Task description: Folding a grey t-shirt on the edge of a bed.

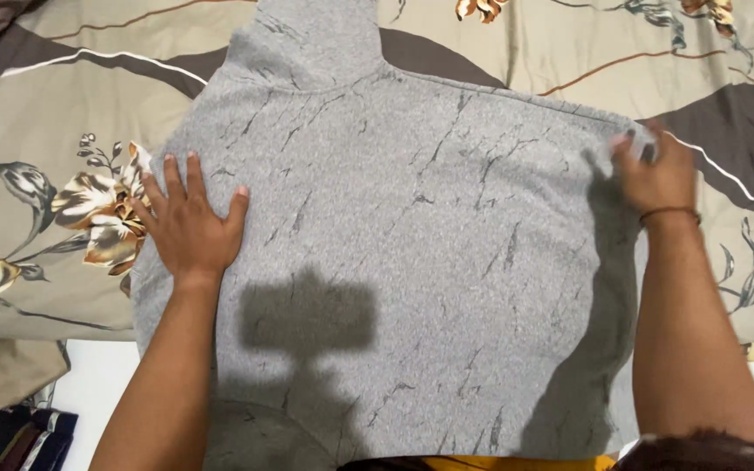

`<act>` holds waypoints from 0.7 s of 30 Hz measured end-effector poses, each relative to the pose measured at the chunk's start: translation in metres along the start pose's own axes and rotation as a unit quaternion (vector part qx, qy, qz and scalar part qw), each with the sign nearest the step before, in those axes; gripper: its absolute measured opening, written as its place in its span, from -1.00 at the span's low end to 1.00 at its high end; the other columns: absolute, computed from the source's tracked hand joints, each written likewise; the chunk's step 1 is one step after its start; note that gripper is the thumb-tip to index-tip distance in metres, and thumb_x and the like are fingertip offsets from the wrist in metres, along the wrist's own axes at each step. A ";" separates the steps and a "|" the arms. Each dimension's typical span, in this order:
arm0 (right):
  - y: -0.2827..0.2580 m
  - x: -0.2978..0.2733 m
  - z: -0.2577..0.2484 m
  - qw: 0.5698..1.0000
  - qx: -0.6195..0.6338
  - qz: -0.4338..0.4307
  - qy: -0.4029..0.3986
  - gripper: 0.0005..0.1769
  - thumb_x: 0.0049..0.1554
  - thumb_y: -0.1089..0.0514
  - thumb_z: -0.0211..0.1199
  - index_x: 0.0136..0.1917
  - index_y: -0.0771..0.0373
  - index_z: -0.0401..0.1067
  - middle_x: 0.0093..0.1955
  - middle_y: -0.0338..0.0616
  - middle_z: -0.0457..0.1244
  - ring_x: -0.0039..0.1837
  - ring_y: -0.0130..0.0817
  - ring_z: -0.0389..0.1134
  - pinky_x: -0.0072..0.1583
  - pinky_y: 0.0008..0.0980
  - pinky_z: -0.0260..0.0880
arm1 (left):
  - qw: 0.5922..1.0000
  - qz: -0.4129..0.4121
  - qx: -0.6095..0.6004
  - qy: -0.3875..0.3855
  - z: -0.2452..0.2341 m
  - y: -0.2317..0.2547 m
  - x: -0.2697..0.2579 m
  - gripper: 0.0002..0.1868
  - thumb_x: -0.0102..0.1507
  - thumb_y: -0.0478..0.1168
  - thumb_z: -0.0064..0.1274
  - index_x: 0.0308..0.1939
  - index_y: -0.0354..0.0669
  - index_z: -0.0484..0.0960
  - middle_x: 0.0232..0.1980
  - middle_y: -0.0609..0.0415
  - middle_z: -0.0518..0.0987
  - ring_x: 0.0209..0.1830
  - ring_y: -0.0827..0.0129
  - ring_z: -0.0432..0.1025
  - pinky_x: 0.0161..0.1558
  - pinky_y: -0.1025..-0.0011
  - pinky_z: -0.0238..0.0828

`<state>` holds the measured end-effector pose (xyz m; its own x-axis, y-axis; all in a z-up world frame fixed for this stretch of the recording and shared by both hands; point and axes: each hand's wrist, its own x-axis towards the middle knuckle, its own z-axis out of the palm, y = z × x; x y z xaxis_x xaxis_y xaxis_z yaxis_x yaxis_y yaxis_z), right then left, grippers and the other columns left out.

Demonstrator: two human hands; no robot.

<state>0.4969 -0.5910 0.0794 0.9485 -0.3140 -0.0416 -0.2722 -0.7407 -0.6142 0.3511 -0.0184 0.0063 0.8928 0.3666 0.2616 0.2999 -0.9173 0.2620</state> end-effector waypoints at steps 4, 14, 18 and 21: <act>0.065 0.081 0.019 0.965 -0.152 -0.197 0.088 -0.38 0.30 -0.08 0.21 0.56 0.14 0.40 0.54 0.42 0.10 0.50 0.37 0.10 0.47 0.15 0.09 | 1.000 0.004 0.003 0.015 -0.001 0.003 0.000 -0.07 0.37 0.40 -0.17 0.61 -0.15 0.23 0.62 -0.30 0.14 0.61 -0.37 -0.12 0.49 -0.33 -0.45; 0.133 0.166 0.046 0.865 -0.383 -0.246 0.209 -0.84 0.33 0.15 0.08 0.09 0.19 0.45 0.20 0.15 0.24 0.33 0.19 0.22 0.62 0.28 -0.19 | 1.000 -0.018 -0.004 0.001 -0.002 0.004 0.001 -0.05 0.32 0.38 -0.13 0.58 -0.20 0.23 0.62 -0.29 0.13 0.61 -0.35 -0.13 0.49 -0.30 -0.48; 0.043 0.105 0.056 0.902 -0.278 -0.234 0.232 -0.52 0.19 -0.03 0.27 0.29 0.26 0.44 0.31 0.43 0.17 0.40 0.38 0.11 0.43 0.43 -0.30 | 1.000 -0.016 -0.004 0.007 0.001 0.006 0.003 -0.05 0.33 0.37 -0.13 0.61 -0.20 0.21 0.64 -0.28 0.11 0.63 -0.35 -0.14 0.51 -0.30 -0.48; -0.007 0.017 0.094 0.893 -0.268 -0.326 0.154 -0.40 0.32 -0.10 0.21 0.40 0.39 0.28 0.48 0.51 0.05 0.60 0.43 -0.01 0.57 0.43 -0.31 | 1.000 -0.022 -0.009 0.003 -0.002 0.007 0.003 -0.04 0.31 0.37 -0.13 0.61 -0.20 0.20 0.64 -0.29 0.11 0.63 -0.35 -0.14 0.51 -0.30 -0.48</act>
<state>0.5303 -0.5351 0.0087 0.8661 0.2014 0.4574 0.2058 -0.9777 0.0407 0.3548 -0.0237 0.0111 0.8766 0.4081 0.2551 0.3332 -0.8971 0.2900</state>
